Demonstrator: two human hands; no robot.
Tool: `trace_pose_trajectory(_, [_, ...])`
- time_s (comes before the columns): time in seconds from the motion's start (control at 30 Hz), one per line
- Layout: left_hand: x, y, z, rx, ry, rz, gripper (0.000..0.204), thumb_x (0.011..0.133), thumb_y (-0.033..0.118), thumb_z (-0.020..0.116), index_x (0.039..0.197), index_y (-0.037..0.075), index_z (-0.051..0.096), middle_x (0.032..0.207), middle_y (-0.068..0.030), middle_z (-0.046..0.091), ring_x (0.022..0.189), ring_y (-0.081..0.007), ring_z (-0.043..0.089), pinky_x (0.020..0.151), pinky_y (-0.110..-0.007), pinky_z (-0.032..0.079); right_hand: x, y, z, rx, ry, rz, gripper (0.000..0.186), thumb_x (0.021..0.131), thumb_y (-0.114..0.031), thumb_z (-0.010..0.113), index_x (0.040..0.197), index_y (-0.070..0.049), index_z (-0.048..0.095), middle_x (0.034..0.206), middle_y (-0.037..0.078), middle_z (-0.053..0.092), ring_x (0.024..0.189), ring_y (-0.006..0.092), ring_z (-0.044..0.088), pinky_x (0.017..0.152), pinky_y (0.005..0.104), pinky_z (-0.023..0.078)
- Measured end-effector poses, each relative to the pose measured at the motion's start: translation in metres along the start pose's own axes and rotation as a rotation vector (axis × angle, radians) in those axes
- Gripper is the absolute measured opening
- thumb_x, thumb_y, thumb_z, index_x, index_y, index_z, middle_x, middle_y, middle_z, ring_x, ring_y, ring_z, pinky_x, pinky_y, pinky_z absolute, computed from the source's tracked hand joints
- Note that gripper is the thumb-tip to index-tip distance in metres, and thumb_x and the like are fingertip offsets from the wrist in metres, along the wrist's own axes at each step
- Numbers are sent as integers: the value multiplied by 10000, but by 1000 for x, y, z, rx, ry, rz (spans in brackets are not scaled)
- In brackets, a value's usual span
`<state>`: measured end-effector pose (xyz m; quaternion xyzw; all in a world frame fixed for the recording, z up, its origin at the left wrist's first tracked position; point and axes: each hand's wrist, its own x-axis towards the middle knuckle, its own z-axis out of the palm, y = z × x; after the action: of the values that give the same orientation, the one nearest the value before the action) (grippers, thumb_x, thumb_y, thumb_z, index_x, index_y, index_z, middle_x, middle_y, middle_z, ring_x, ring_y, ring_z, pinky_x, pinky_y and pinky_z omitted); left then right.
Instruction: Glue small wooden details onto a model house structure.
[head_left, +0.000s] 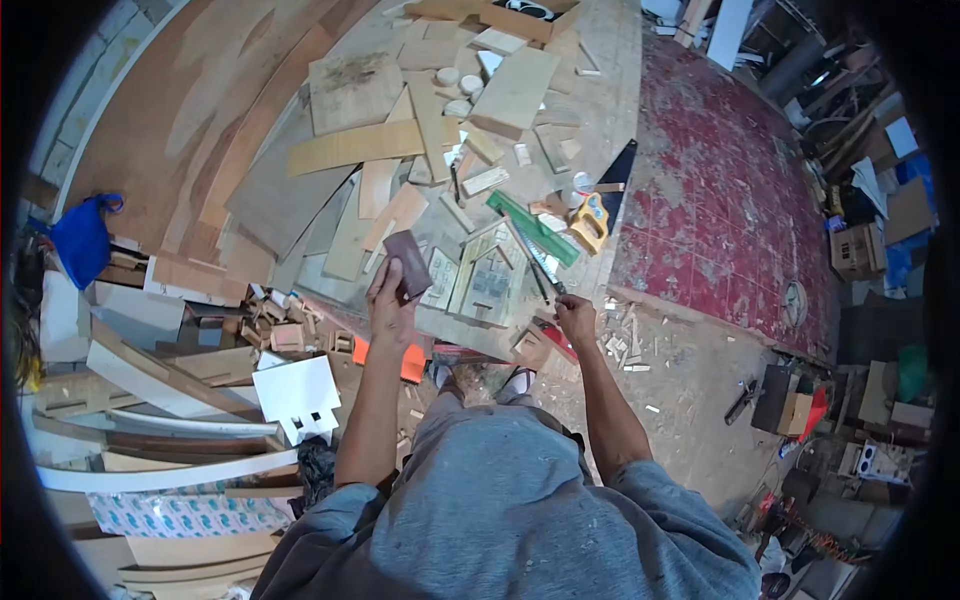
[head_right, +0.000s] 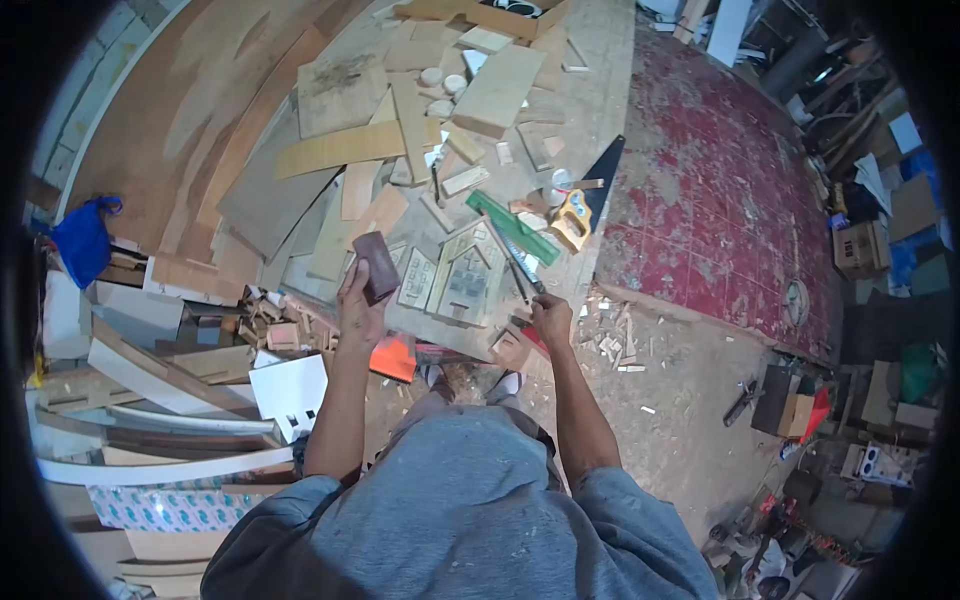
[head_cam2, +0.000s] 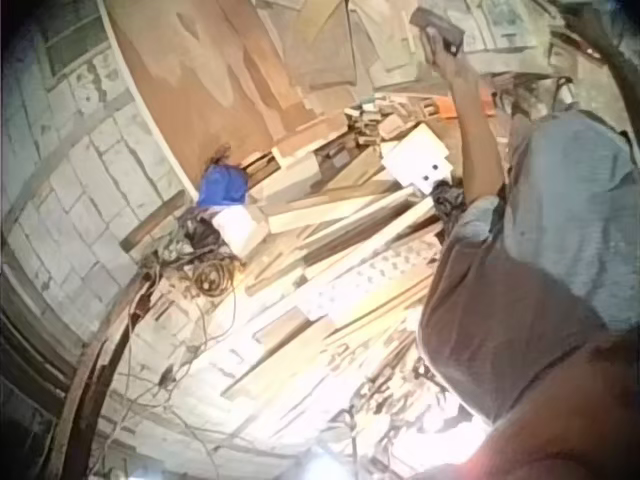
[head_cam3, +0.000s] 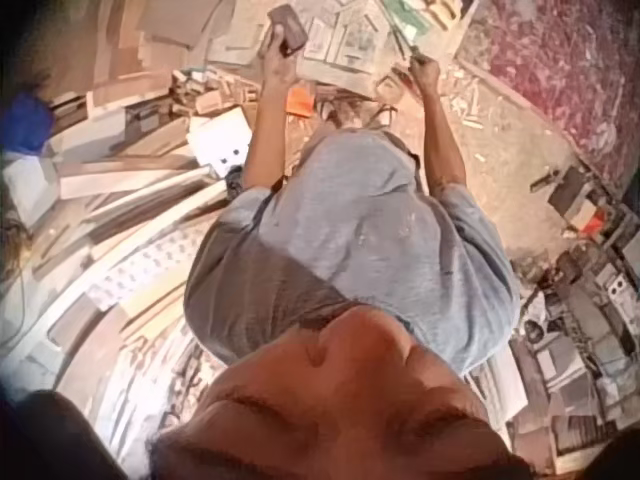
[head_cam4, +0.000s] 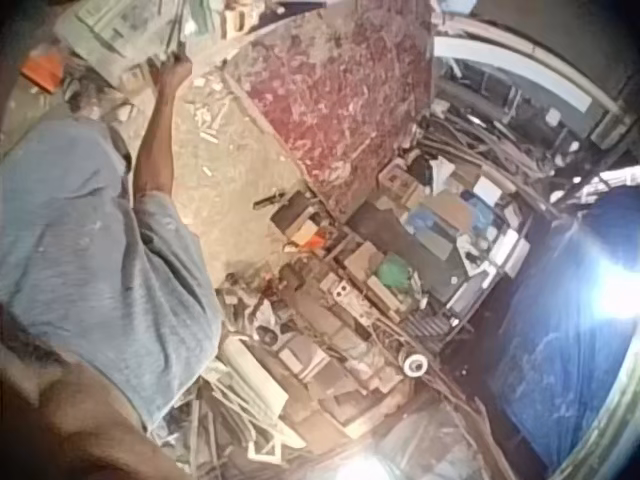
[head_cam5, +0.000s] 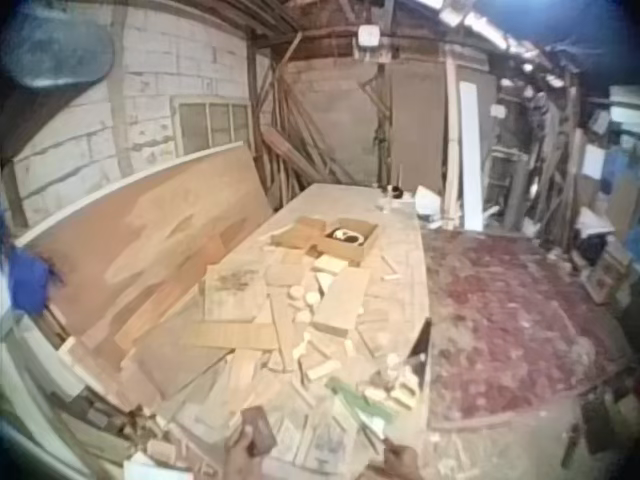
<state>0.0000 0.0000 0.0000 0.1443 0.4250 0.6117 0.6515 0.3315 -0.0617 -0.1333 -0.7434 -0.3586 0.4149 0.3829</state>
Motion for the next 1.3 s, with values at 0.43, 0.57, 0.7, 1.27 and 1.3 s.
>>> trace_pose_trajectory(0.43, [-31, 6, -95, 95, 194, -88, 485, 909, 235, 683, 1321, 35, 523, 1254, -89, 566, 1130, -216, 561, 884, -502, 538, 7, -21, 67, -313, -62, -497, 173, 795, -89, 694, 951, -13, 693, 905, 190, 652, 771, 315, 659, 670, 398, 529])
trace_pose_trajectory(0.57, [-31, 7, -80, 134, 167, -127, 421, 930, 215, 650, 1278, 10, 530, 1180, -88, 608, 1092, -223, 607, 908, -442, 542, 8, -25, 76, -348, -171, -491, 276, 748, -29, 710, 1020, -3, 668, 872, 163, 623, 746, 297, 644, 672, 387, 516])
trace_pose_trajectory(0.7, [-27, 13, -64, 167, 153, -179, 479, 926, 206, 656, 1330, 0, 502, 1129, -81, 626, 1040, -228, 627, 898, -434, 543, 6, -26, 78, -409, -172, -502, 300, 744, -32, 712, 1039, -7, 668, 847, 149, 623, 729, 271, 642, 671, 370, 516])
trace_pose_trajectory(1.27, [-41, -12, 98, 112, -537, -111, 354, 973, 190, 579, 1270, -1, 558, 1087, -63, 663, 955, -125, 643, 849, -275, 526, -109, -223, 7, -2, -115, -597, 326, 853, 63, 645, 1167, -19, 671, 986, 120, 648, 870, 156, 645, 756, 265, 534])
trace_pose_trajectory(1.3, [-45, -12, 105, 109, -556, -114, 354, 973, 190, 579, 1270, -1, 558, 1087, -63, 663, 955, -125, 643, 849, -275, 526, -113, -225, 3, -16, -86, -572, 313, 862, 54, 641, 1164, -19, 673, 1010, 123, 648, 873, 158, 645, 755, 265, 532])
